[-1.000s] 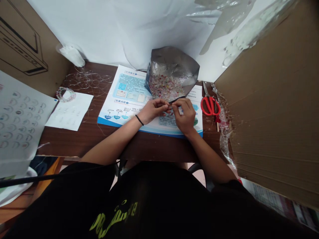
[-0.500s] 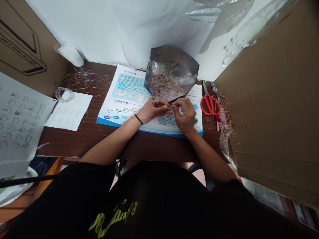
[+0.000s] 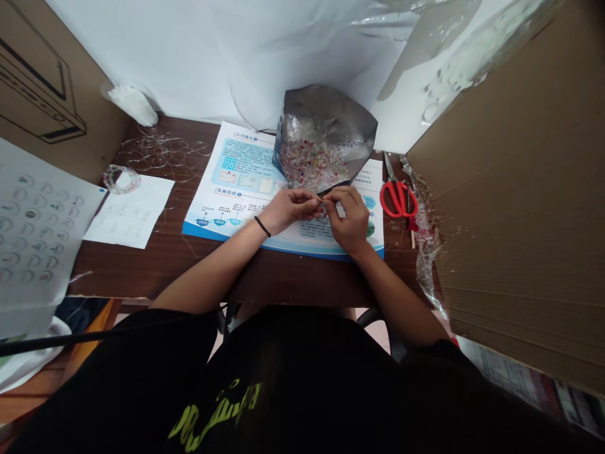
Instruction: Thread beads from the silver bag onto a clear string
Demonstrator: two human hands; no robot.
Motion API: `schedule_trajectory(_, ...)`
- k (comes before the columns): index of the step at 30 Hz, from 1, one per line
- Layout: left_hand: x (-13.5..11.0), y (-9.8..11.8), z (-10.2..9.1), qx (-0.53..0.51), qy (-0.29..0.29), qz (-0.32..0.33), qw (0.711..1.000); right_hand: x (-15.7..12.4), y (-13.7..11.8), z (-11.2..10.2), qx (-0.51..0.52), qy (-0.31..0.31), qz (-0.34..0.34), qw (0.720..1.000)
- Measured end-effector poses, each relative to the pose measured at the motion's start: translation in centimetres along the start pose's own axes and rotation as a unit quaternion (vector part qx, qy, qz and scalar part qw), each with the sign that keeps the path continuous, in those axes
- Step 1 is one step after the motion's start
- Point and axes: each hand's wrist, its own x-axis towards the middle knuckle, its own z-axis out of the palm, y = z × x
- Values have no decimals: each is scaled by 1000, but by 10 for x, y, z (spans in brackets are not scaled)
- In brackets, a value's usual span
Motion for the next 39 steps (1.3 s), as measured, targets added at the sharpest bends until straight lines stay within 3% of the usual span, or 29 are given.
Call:
schedule_trajectory(22, 0, -1, -1, 47, -8, 3, 999, 0, 4, 1, -18, -3, -31, 999)
schedule_trajectory(30, -3, -2, 1, 181, 22, 83, 980, 4, 6, -2, -14, -74, -16, 997)
schedule_trajectory(34, -3, 5, 1, 193, 73, 114, 972, 7, 10, -5, -21, -96, -9, 995)
schedule_trajectory(39, 2, 18, -18, 130, 226, 198, 945, 8, 21, -6, -52, -137, 26, 989)
